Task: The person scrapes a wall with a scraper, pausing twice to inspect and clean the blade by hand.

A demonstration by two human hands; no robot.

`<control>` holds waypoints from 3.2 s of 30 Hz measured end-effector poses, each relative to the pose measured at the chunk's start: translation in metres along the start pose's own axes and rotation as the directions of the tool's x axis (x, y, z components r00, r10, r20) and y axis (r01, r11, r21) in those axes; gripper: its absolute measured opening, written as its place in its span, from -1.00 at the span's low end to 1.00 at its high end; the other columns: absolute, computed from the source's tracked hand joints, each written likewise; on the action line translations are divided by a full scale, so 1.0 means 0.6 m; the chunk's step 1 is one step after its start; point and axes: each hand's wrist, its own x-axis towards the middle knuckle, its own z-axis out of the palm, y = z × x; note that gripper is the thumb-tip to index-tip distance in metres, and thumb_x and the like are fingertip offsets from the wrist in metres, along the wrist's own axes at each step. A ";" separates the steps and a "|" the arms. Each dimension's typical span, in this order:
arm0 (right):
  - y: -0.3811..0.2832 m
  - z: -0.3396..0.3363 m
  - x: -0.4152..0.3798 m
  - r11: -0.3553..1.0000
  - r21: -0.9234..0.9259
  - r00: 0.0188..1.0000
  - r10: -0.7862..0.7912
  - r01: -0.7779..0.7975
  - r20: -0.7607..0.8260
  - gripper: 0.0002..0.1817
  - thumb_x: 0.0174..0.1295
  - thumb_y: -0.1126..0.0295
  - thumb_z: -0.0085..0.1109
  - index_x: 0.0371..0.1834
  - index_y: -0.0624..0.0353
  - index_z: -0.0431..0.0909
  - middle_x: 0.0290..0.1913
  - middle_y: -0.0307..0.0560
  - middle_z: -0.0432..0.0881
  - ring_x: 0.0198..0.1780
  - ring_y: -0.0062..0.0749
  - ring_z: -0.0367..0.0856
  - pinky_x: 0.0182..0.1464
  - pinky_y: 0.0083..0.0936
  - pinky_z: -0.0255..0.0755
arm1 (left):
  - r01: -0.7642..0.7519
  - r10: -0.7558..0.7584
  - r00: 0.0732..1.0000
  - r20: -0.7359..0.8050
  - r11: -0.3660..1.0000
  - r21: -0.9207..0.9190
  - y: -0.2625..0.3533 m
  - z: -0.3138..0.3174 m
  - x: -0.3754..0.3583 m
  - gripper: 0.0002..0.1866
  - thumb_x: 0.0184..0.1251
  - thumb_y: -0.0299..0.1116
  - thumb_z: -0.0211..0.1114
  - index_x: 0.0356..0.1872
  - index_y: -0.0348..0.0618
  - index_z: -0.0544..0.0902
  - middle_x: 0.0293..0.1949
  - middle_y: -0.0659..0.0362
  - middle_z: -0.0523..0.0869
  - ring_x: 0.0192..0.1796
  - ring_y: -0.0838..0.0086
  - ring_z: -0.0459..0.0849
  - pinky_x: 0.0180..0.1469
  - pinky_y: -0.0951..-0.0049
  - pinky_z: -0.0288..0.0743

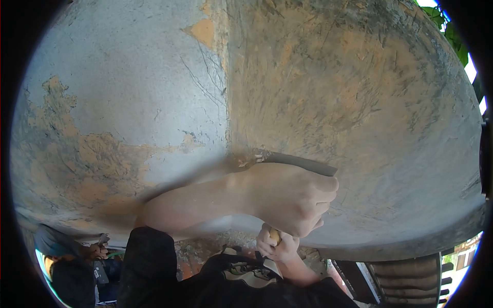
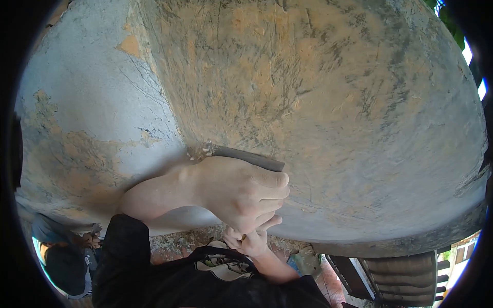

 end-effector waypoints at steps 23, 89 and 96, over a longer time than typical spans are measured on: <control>0.021 0.021 0.000 0.980 0.008 0.975 -0.195 0.197 -0.108 -0.56 0.43 0.02 -0.15 -0.27 0.27 0.31 -0.64 -0.20 0.24 -0.81 -0.58 0.08 -0.81 -0.62 -0.02 | 0.029 -0.022 0.996 0.084 0.996 -0.084 0.006 -0.005 0.002 -0.75 0.03 -0.33 0.27 -0.76 -0.10 0.50 -0.64 0.33 0.52 -0.41 0.50 0.45 -0.11 0.52 0.37; 0.081 -0.040 -0.043 0.954 -0.234 0.957 -0.233 0.190 -0.172 -0.63 0.46 0.08 -0.16 -0.19 0.23 0.32 -0.64 -0.22 0.25 -0.81 -0.64 0.11 -0.80 -0.65 -0.01 | 0.042 -0.044 0.997 -0.066 0.999 -0.030 0.071 0.052 -0.049 -0.82 -0.09 -0.41 0.27 -0.77 -0.03 0.48 -0.64 0.39 0.48 -0.43 0.52 0.44 -0.16 0.55 0.34; 0.043 -0.067 -0.045 0.945 -0.308 0.969 -0.175 0.115 -0.177 -0.60 0.45 0.07 -0.14 -0.30 0.25 0.32 -0.68 -0.24 0.23 -0.81 -0.62 0.15 -0.79 -0.66 0.01 | 0.109 -0.106 0.991 -0.076 0.994 0.027 0.076 0.080 -0.047 -0.83 -0.09 -0.40 0.27 -0.75 -0.03 0.50 -0.62 0.37 0.49 -0.42 0.52 0.45 -0.11 0.53 0.37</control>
